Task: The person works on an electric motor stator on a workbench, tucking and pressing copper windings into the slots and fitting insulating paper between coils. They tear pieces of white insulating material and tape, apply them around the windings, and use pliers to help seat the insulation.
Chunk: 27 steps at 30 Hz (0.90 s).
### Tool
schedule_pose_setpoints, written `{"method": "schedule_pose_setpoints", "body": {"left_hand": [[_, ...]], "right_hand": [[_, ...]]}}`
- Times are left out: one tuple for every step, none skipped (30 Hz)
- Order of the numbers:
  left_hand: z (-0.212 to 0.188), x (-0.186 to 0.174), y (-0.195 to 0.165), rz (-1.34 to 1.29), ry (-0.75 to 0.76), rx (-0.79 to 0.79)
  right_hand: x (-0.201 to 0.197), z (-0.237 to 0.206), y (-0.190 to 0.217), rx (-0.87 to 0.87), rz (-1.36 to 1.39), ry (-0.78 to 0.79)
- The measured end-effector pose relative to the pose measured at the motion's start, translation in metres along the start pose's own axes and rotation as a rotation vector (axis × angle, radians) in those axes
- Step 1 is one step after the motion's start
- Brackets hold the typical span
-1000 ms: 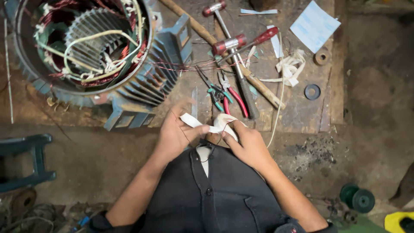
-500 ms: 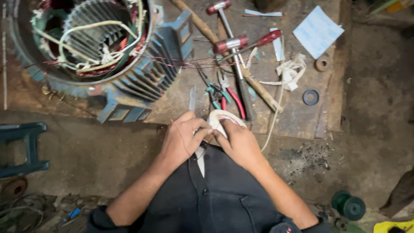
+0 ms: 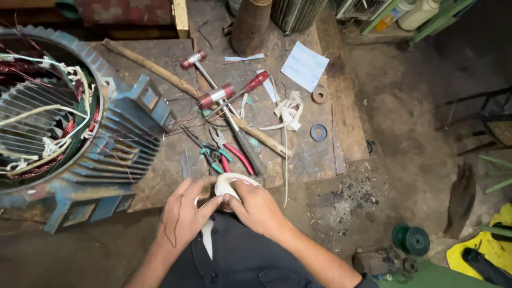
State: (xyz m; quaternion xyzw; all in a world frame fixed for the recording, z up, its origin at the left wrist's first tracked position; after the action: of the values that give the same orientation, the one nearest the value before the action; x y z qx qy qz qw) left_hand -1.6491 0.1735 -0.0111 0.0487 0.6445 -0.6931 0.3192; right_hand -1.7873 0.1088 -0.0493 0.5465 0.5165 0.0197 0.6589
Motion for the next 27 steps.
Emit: {"method": "schedule_pose_setpoints", "body": {"left_hand": [[0.000, 0.004, 0.001, 0.048, 0.050, -0.024], [-0.001, 0.008, 0.002, 0.098, 0.101, -0.055], [-0.002, 0.011, 0.004, 0.147, 0.149, -0.086], [-0.003, 0.010, 0.000, 0.188, 0.146, -0.063], [-0.004, 0.009, -0.004, 0.227, 0.141, -0.039], [-0.004, 0.008, -0.008, 0.266, 0.134, -0.014], [-0.004, 0.005, -0.017, 0.267, 0.100, 0.056], [-0.006, 0.002, -0.027, 0.269, 0.069, 0.123], [-0.008, -0.002, -0.036, 0.270, 0.038, 0.192], [-0.008, -0.003, -0.039, 0.275, 0.033, 0.206], [-0.008, -0.004, -0.043, 0.280, 0.028, 0.221], [-0.008, -0.006, -0.046, 0.283, 0.022, 0.238], [-0.009, -0.009, -0.053, 0.281, 0.013, 0.284], [-0.009, -0.011, -0.059, 0.276, 0.005, 0.329], [-0.011, -0.014, -0.065, 0.272, -0.003, 0.378], [-0.012, -0.013, -0.066, 0.236, 0.025, 0.382], [-0.013, -0.013, -0.067, 0.200, 0.053, 0.387], [-0.017, -0.012, -0.068, 0.163, 0.079, 0.391], [-0.022, -0.015, -0.069, 0.151, 0.072, 0.401], [-0.030, -0.018, -0.070, 0.138, 0.070, 0.416], [-0.037, -0.021, -0.070, 0.125, 0.062, 0.437], [-0.032, -0.026, -0.048, 0.121, 0.025, 0.275], [-0.030, -0.032, -0.024, 0.117, -0.020, 0.095], [-0.038, -0.038, 0.001, 0.112, -0.056, -0.103], [-0.047, -0.033, 0.023, -0.174, -0.021, -0.262], [-0.048, -0.023, 0.043, -0.465, 0.010, -0.385], [-0.052, -0.013, 0.058, -0.754, 0.035, -0.494]], "right_hand": [[-0.002, 0.000, 0.000, -0.023, 0.002, -0.035], [-0.003, -0.001, 0.001, -0.044, 0.008, -0.063], [-0.004, -0.001, 0.003, -0.067, 0.013, -0.092], [-0.002, -0.001, -0.002, -0.017, 0.048, -0.085], [0.001, 0.000, -0.006, 0.032, 0.081, -0.077], [0.002, 0.001, -0.010, 0.080, 0.111, -0.069], [0.003, 0.001, -0.012, 0.115, 0.122, -0.050], [0.005, 0.001, -0.014, 0.153, 0.134, -0.030], [0.006, 0.000, -0.016, 0.191, 0.144, -0.010], [0.006, -0.001, -0.018, 0.214, 0.169, -0.012], [0.007, -0.003, -0.020, 0.238, 0.193, -0.015], [0.008, -0.005, -0.023, 0.261, 0.214, -0.019], [0.014, -0.007, -0.028, 0.290, 0.241, -0.001], [0.020, -0.010, -0.035, 0.320, 0.265, 0.017], [0.027, -0.012, -0.044, 0.349, 0.290, 0.032], [0.030, -0.011, -0.052, 0.348, 0.300, 0.012], [0.032, -0.008, -0.062, 0.346, 0.310, -0.008], [0.034, -0.003, -0.072, 0.344, 0.319, -0.027], [0.019, 0.010, -0.084, 0.303, 0.237, -0.140], [-0.002, 0.018, -0.096, 0.264, 0.156, -0.259], [-0.025, 0.017, -0.110, 0.251, 0.083, -0.323], [-0.046, 0.018, -0.119, 0.226, 0.012, -0.377], [-0.058, 0.018, -0.135, 0.303, 0.005, -0.344], [-0.062, 0.013, -0.147, 0.391, 0.001, -0.295], [-0.063, 0.013, -0.144, 0.355, -0.014, -0.278], [-0.069, 0.023, -0.140, 0.307, -0.031, -0.290], [-0.071, 0.035, -0.131, 0.248, -0.047, -0.305]]}}
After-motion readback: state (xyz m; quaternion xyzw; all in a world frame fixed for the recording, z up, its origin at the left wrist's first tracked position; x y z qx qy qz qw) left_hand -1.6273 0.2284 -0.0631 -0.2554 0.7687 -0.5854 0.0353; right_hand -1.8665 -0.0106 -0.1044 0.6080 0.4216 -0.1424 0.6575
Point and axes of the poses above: each hand's wrist, its own z-axis towards the middle knuckle, its own x-axis out of the palm, y = z × x, the point moved 10 cm from there along z, towards the middle knuckle, and after that the axes turned 1 degree about -y, right-handed, at the moved point
